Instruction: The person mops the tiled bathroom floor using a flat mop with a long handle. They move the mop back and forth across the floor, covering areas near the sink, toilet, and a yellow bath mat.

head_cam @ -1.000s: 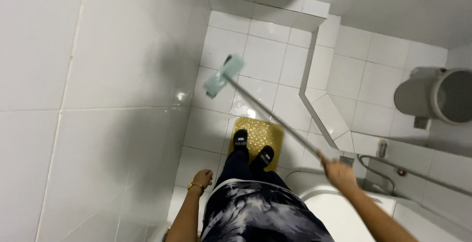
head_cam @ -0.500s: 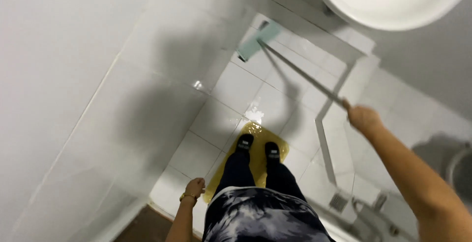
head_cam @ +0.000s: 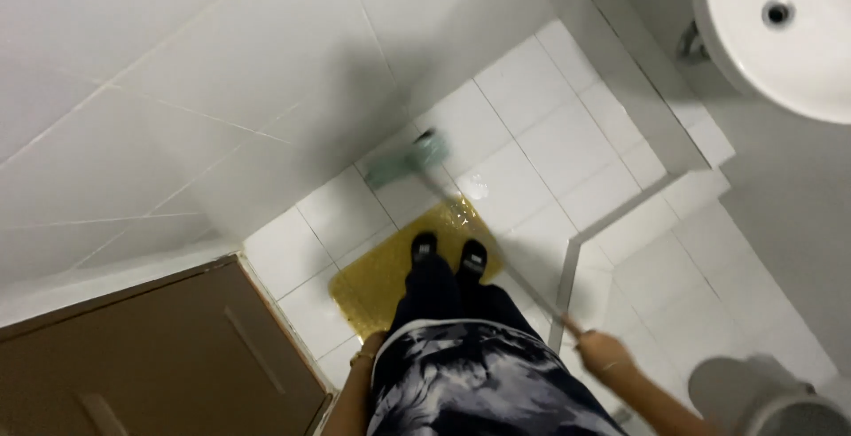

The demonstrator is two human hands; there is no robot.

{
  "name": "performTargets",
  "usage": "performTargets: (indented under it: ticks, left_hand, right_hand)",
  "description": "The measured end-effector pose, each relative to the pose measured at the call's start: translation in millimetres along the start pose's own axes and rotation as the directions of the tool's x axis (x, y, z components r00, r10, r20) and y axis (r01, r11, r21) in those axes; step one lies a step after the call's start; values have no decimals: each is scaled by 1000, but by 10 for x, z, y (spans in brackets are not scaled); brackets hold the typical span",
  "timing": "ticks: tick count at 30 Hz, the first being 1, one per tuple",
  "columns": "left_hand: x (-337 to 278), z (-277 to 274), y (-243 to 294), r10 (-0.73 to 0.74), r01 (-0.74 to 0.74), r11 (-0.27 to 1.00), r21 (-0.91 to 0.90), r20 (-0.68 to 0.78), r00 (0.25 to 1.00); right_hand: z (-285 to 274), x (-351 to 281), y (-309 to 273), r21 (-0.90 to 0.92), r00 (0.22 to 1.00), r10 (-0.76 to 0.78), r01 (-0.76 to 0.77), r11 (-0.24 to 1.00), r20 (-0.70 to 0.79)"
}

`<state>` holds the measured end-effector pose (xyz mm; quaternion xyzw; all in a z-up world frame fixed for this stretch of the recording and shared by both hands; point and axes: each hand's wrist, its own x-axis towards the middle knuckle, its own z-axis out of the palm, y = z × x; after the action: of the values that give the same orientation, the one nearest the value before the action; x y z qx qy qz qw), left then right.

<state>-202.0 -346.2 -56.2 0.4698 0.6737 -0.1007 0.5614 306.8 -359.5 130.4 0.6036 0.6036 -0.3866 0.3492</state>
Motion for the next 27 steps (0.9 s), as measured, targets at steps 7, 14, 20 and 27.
performTargets:
  ticks: [7, 14, 20, 27]
  left_hand:
    - [-336, -206, 43, -300, 280, 867, -412, 17, 954]
    - [-385, -575, 171, -211, 180, 897, -405, -35, 977]
    - [-507, -467, 233, -304, 293, 884, -365, 29, 952]
    - [-244, -573, 209, -248, 254, 937, -238, 55, 967]
  right_hand:
    - [-330, 341, -843, -23, 981, -111, 117, 993, 161]
    - [-1046, -334, -664, -131, 999, -5, 9, 991, 34]
    - [-172, -864, 436, 343, 919, 339, -391, 854, 203]
    - [1975, -1138, 1960, 392, 829, 530, -555, 734, 181]
